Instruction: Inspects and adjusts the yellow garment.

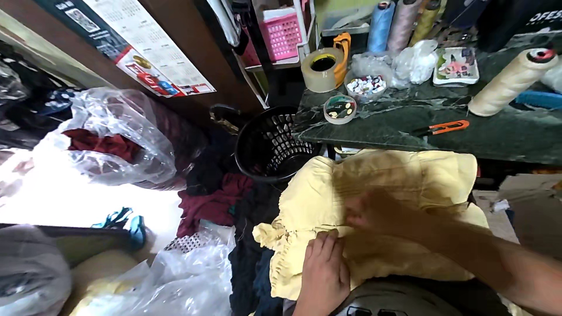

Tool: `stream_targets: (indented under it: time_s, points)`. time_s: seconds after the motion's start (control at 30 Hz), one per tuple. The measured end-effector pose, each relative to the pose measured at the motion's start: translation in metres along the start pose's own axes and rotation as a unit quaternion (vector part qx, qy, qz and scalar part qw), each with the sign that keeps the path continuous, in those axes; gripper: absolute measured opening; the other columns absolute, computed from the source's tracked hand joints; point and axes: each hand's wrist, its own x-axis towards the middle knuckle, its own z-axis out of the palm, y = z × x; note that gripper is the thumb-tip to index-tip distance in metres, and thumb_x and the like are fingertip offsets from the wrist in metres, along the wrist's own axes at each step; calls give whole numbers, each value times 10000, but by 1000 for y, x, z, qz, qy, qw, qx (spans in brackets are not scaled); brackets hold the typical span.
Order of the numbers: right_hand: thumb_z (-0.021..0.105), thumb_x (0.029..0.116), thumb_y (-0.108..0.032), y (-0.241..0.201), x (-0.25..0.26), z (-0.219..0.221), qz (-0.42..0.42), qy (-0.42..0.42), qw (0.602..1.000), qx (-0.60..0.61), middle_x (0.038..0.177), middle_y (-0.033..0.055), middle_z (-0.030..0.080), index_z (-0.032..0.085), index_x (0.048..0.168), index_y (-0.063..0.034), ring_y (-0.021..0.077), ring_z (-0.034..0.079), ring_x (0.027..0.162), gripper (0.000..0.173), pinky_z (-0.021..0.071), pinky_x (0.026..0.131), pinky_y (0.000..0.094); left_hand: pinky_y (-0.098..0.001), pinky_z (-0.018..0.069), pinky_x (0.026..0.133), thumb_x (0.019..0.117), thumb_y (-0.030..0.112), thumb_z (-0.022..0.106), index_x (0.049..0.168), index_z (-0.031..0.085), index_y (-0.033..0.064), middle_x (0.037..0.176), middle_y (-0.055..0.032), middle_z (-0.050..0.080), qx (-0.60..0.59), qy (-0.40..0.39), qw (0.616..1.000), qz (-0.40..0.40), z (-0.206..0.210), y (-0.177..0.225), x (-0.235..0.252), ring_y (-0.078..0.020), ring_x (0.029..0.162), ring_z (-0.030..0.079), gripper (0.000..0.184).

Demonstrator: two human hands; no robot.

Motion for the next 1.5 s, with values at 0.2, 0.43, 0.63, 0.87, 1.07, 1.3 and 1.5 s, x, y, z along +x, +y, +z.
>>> stream_targets:
  time_s: [0.2, 0.43, 0.63, 0.87, 1.07, 1.3, 1.5]
  points:
    - [651, 958, -150, 5, 6, 32, -68, 94, 993, -8, 805, 193, 696, 690, 1005, 20, 375, 718, 751, 181, 569, 667, 545, -321, 484, 995, 999, 219, 456, 1117, 743, 91, 1285, -78, 694, -62, 80, 995, 19, 5, -8, -16, -192, 1157, 636, 336]
    - [610, 920, -143, -8, 14, 0, -139, 227, 963, -41, 630, 80, 593, 676, 820, -40, 237, 634, 568, 158, 501, 491, 407, -330, 501, 992, 1000, 205, 482, 1223, 702, 37, 1195, -113, 699, -52, 130, 990, -16, 11, -6, -8, -210, 1116, 648, 356]
    - [649, 938, -71, -18, -18, 12, -103, 127, 985, -56, 713, 145, 653, 701, 859, -7, 325, 685, 654, 114, 551, 568, 493, -233, 539, 879, 957, 105, 586, 1151, 724, 10, 1118, -137, 669, -100, 168, 976, -98, 6, -5, 1, -154, 978, 648, 256]
    - [595, 954, -118, -19, -20, 50, -140, 259, 955, 25, 787, 87, 727, 749, 997, -47, 238, 720, 683, 175, 588, 592, 396, -103, 497, 663, 881, 165, 743, 1005, 752, 5, 920, -89, 608, -129, 192, 965, -121, 9, -7, 5, -26, 735, 575, 203]
    - [576, 950, -110, -25, 3, 59, -64, 237, 969, 42, 693, 113, 650, 683, 902, -22, 273, 678, 610, 146, 541, 526, 434, -176, 508, 582, 921, 199, 686, 981, 776, 21, 794, -69, 644, -54, 176, 977, -105, 10, -9, 8, -83, 637, 594, 208]
    - [552, 1019, -248, -37, -16, 64, 44, 199, 946, 251, 685, 55, 590, 681, 1025, -40, 152, 542, 576, 245, 475, 554, 331, -182, 502, 545, 950, 188, 640, 923, 761, 30, 745, -38, 650, -49, 184, 974, -125, 13, -7, 13, -61, 592, 585, 201]
    - [581, 1007, -227, -31, -22, 87, 64, 227, 933, 273, 680, 33, 598, 702, 1021, -38, 95, 519, 568, 225, 463, 558, 258, -199, 491, 522, 925, 194, 655, 988, 774, 19, 736, -43, 641, -45, 167, 977, -124, 14, -6, 12, -72, 571, 570, 221]
